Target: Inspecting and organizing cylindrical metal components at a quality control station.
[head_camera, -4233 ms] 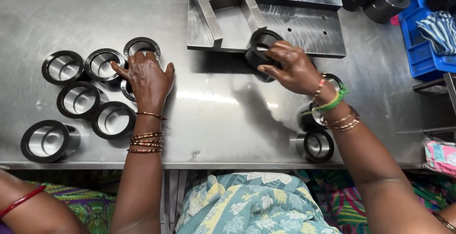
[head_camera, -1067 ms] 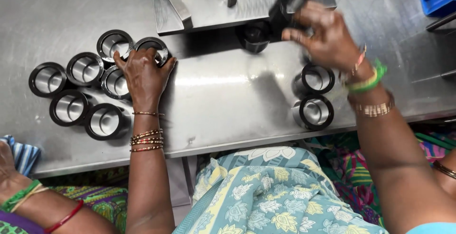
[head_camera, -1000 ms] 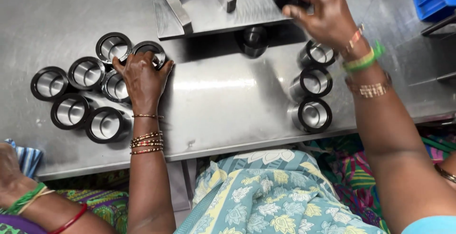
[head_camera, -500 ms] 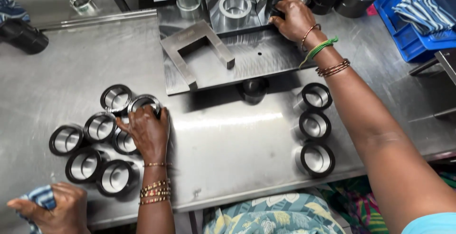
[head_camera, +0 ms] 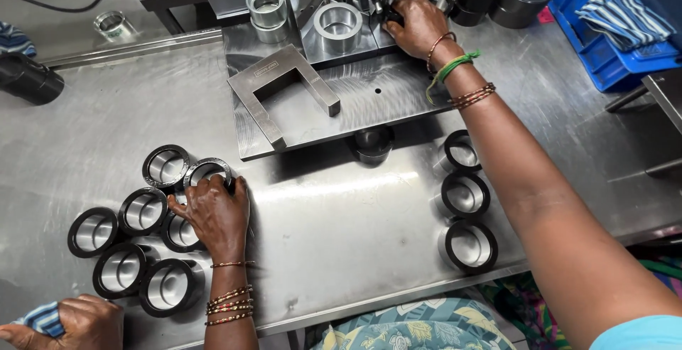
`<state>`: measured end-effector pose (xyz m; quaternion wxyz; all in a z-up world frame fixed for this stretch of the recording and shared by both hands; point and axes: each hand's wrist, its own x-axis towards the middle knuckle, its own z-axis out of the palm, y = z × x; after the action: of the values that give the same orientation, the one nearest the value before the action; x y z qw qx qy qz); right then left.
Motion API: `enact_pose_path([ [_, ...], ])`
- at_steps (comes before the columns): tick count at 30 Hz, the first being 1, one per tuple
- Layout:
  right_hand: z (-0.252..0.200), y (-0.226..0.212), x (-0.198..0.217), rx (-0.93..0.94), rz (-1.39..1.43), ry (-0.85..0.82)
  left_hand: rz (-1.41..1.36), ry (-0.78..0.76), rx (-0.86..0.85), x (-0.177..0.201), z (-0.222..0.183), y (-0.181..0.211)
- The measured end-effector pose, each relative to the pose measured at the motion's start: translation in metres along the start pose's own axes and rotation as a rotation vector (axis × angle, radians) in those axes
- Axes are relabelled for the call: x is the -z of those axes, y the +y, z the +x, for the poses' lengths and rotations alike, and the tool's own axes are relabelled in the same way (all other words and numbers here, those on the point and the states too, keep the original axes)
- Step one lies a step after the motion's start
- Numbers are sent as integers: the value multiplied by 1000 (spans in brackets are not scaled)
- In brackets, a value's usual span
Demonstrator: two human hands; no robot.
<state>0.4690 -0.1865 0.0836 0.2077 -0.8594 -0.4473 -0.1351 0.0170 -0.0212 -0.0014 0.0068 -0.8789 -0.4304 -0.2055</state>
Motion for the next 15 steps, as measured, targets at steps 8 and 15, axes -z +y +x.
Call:
enact_pose_path([
  [8, -22, -1, -7, -24, -7, -8, -11, 20, -2, -2, -2, -1],
  [15, -143, -63, 37, 187, 118, -148, -70, -19, 3, -6, -2, -9],
])
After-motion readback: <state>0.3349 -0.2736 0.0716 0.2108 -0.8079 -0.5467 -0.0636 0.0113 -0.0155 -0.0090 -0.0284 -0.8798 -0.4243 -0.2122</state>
